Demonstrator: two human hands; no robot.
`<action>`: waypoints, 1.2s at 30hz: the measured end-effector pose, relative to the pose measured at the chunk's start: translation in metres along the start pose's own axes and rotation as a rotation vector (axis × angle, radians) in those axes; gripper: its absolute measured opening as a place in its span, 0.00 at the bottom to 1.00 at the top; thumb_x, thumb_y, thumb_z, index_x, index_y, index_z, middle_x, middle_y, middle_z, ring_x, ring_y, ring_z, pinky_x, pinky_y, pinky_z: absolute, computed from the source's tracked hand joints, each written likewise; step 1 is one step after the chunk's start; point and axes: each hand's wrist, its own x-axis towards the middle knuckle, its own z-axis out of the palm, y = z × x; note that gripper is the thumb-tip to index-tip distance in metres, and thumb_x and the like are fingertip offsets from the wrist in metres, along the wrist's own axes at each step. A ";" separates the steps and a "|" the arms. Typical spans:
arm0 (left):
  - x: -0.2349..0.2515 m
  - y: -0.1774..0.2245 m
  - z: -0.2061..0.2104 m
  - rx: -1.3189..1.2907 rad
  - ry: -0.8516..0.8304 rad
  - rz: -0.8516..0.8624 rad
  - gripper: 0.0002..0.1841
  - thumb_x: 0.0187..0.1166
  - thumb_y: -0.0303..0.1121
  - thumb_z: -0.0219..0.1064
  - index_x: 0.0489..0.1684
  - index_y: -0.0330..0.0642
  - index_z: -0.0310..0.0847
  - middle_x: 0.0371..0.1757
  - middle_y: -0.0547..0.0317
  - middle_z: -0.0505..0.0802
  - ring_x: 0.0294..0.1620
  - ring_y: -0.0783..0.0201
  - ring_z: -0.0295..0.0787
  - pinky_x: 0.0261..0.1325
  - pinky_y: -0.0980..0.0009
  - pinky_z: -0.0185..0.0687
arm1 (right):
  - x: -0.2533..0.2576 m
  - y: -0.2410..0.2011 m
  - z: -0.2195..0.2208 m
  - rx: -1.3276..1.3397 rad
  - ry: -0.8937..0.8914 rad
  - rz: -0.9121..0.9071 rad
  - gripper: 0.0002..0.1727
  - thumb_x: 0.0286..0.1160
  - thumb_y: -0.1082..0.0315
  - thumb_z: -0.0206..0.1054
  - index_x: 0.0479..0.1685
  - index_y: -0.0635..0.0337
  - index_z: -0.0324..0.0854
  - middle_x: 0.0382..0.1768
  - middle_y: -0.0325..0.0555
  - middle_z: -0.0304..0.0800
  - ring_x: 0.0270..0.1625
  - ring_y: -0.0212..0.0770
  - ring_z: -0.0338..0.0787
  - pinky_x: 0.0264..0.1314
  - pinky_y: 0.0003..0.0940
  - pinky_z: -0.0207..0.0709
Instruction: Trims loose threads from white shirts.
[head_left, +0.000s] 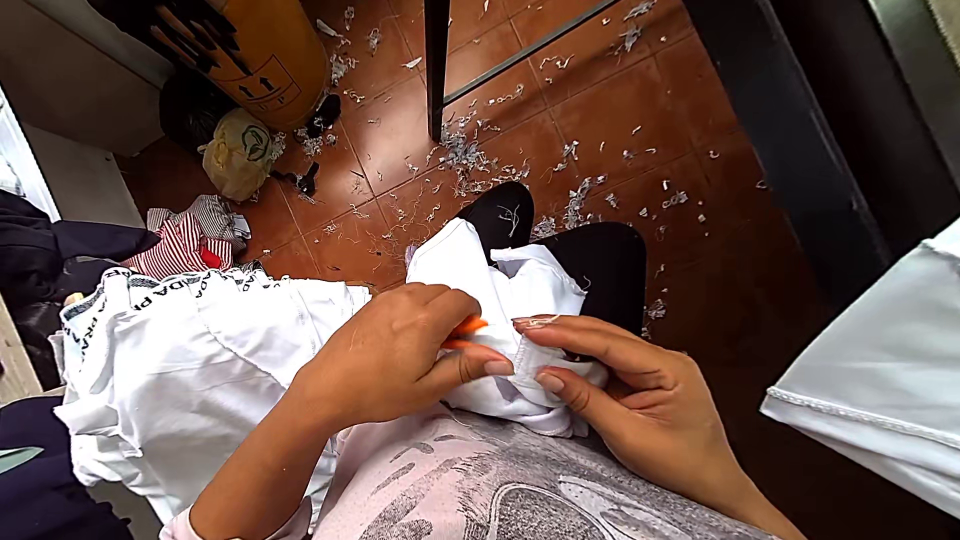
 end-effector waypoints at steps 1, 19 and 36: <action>0.001 0.000 0.001 0.006 -0.011 -0.003 0.27 0.88 0.57 0.53 0.44 0.40 0.86 0.32 0.64 0.86 0.37 0.70 0.82 0.42 0.70 0.79 | 0.000 0.000 0.000 0.000 0.000 0.003 0.16 0.76 0.64 0.71 0.62 0.49 0.91 0.61 0.31 0.93 0.65 0.28 0.89 0.67 0.21 0.84; 0.015 0.001 0.021 0.078 -0.023 0.065 0.19 0.85 0.49 0.60 0.31 0.44 0.88 0.21 0.66 0.85 0.21 0.69 0.81 0.21 0.69 0.71 | -0.002 0.000 0.000 -0.033 -0.021 0.056 0.15 0.75 0.66 0.69 0.58 0.51 0.92 0.60 0.33 0.93 0.64 0.29 0.89 0.68 0.21 0.84; 0.015 -0.008 0.033 -0.410 0.105 0.083 0.21 0.83 0.45 0.66 0.43 0.30 0.88 0.26 0.64 0.86 0.27 0.80 0.77 0.31 0.83 0.74 | -0.004 0.002 0.007 -0.034 0.029 0.120 0.38 0.68 0.66 0.73 0.85 0.55 0.72 0.81 0.34 0.76 0.47 0.16 0.86 0.48 0.09 0.81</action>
